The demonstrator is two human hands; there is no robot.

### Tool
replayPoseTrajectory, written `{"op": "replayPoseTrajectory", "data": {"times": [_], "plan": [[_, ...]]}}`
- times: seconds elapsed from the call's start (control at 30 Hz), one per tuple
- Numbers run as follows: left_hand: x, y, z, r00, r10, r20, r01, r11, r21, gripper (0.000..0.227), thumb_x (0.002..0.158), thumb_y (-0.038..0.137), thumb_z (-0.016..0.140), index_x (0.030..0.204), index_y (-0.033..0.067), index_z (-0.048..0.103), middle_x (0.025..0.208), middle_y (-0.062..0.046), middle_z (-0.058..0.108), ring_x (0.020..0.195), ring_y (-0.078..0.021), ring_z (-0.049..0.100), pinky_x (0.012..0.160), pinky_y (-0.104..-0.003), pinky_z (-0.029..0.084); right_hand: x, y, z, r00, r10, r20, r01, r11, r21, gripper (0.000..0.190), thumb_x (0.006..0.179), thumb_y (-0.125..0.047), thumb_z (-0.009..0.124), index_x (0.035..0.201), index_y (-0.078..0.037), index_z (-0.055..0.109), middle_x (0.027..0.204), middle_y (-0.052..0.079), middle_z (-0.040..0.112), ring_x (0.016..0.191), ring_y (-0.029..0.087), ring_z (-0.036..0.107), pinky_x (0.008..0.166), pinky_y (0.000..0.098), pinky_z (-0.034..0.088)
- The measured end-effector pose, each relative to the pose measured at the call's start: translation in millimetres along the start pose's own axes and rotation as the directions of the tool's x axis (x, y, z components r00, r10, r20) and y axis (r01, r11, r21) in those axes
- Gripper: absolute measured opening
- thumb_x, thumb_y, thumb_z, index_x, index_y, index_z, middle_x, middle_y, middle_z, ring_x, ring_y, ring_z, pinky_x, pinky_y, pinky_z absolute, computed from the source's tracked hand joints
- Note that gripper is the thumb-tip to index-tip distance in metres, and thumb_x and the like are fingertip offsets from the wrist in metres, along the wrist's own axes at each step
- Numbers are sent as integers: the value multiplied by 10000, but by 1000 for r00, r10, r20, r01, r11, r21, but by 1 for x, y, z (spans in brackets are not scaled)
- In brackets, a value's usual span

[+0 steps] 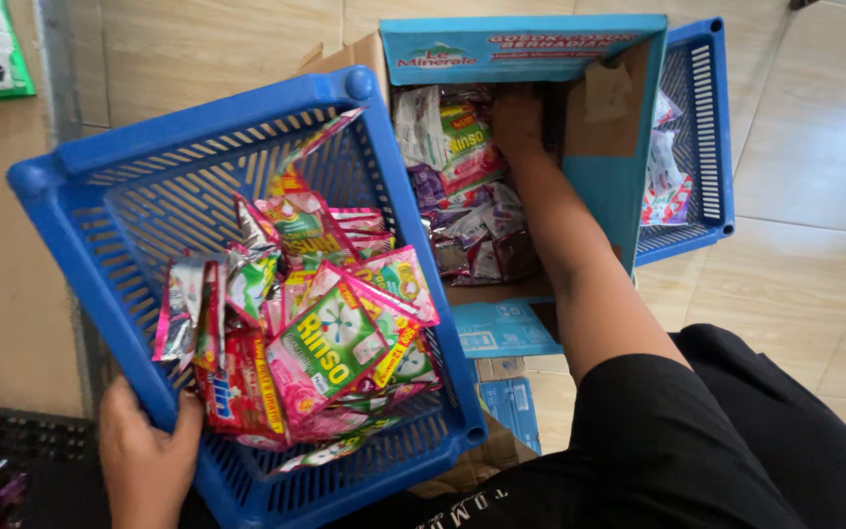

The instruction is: The person organizes small cylindrical items into a blue basket, then transfers colorful snack packets from a cardboard box into the same basket. The person also moves several pen holders on a nearby shelf.

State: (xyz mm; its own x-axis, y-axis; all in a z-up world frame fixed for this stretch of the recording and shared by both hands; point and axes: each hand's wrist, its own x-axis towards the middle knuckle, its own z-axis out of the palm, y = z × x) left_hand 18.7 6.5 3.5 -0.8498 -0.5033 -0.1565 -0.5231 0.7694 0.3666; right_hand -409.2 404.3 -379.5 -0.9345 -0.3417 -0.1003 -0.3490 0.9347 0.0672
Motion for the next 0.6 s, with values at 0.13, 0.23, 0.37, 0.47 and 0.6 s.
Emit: {"op": "replayPoseTrajectory", "data": {"times": [0.13, 0.23, 0.37, 0.47, 0.6], "plan": [[0, -1, 0, 999, 38, -18, -37, 999, 13, 427, 906, 223, 732, 1204, -28, 556, 1061, -242, 609, 1001, -441, 614, 887, -511, 488, -3, 2, -22, 996, -4, 90, -5, 996, 93, 191, 863, -145, 674, 1015, -86, 774, 1043, 192, 744, 961, 379, 726, 774, 522, 578], [0, 2, -3, 999, -32, 36, 31, 999, 43, 398, 917, 246, 733, 1141, -27, 550, 1022, -246, 609, 976, -463, 610, 853, -536, 479, -22, 7, -41, 992, 48, 117, -73, 974, 216, 294, 752, -188, 751, 1010, -48, 769, 1023, 225, 742, 936, 403, 729, 802, 513, 581], [4, 9, -1, 999, -7, 32, 5, 999, 42, 384, 913, 242, 733, 1131, -21, 556, 1023, -260, 618, 983, -470, 616, 854, -541, 487, -41, -9, -68, 940, 189, 283, -302, 847, 438, 588, 807, -531, 888, 1050, -10, 765, 1030, 284, 721, 985, 433, 698, 860, 511, 551], [6, 11, 1, 1000, -14, 14, 15, 998, -53, 426, 890, 230, 719, 1204, -17, 570, 1030, -266, 635, 965, -470, 632, 837, -541, 500, -68, -14, -94, 994, 98, 49, -95, 552, 829, 472, 695, -200, 867, 1118, -23, 756, 1002, 189, 775, 921, 296, 752, 817, 413, 567], [5, 9, 9, 983, 144, -113, -161, 974, -157, 441, 893, 193, 694, 1247, -32, 561, 1088, -279, 641, 1018, -475, 630, 880, -534, 505, -107, -21, -148, 983, -58, 173, -178, -80, 981, 299, 801, -50, 791, 1097, -58, 748, 1016, 21, 778, 900, 127, 716, 835, 307, 581]]}}
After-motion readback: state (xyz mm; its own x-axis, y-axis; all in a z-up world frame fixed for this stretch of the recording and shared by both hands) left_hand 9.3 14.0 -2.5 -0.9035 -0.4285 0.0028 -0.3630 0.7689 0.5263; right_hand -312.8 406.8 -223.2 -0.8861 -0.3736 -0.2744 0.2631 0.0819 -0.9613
